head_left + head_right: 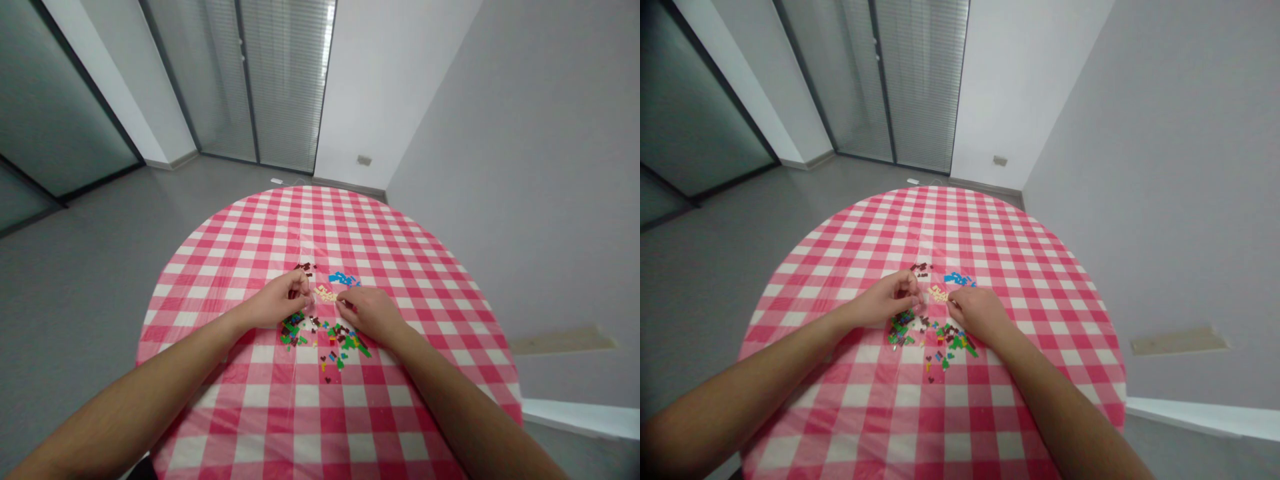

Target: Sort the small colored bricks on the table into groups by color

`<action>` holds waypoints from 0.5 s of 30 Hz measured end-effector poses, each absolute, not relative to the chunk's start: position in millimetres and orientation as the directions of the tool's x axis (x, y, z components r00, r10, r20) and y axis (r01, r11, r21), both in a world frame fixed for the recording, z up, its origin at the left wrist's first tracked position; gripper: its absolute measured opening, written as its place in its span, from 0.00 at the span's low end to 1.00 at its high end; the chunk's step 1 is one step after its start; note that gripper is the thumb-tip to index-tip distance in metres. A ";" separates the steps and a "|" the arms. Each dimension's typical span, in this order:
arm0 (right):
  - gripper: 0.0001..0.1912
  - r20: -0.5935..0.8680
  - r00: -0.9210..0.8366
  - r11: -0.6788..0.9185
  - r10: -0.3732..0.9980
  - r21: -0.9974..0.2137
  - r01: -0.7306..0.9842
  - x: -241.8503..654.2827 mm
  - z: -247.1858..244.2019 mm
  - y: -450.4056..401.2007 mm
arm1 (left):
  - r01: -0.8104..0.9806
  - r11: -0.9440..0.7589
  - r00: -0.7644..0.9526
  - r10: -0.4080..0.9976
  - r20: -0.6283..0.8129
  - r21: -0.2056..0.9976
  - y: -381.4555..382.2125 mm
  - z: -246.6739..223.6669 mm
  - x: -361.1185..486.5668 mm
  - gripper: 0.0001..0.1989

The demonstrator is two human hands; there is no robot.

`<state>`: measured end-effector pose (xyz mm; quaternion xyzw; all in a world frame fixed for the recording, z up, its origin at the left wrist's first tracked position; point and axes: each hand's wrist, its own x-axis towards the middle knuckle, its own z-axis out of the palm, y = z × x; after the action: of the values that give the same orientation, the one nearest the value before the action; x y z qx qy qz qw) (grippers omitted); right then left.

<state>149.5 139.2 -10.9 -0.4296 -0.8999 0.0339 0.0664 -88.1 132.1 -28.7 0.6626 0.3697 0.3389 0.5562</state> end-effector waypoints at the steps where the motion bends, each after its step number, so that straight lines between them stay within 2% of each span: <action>1: 0.12 0.085 -0.619 0.625 0.781 -0.111 0.773 149.1 -11.0 139.2 | 0.140 -0.117 0.481 0.876 0.036 0.983 132.2 -28.8 -88.5 0.08; 15: 0.11 0.058 -0.646 0.648 0.761 -0.097 0.755 150.8 -14.7 139.8 | 0.273 -0.193 0.436 0.898 0.058 0.942 137.3 -24.0 -93.6 0.03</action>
<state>150.8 139.8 -14.7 -0.4182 -0.9066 0.0319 0.0467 -93.6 137.3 -24.0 0.6998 0.4185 0.3271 0.4777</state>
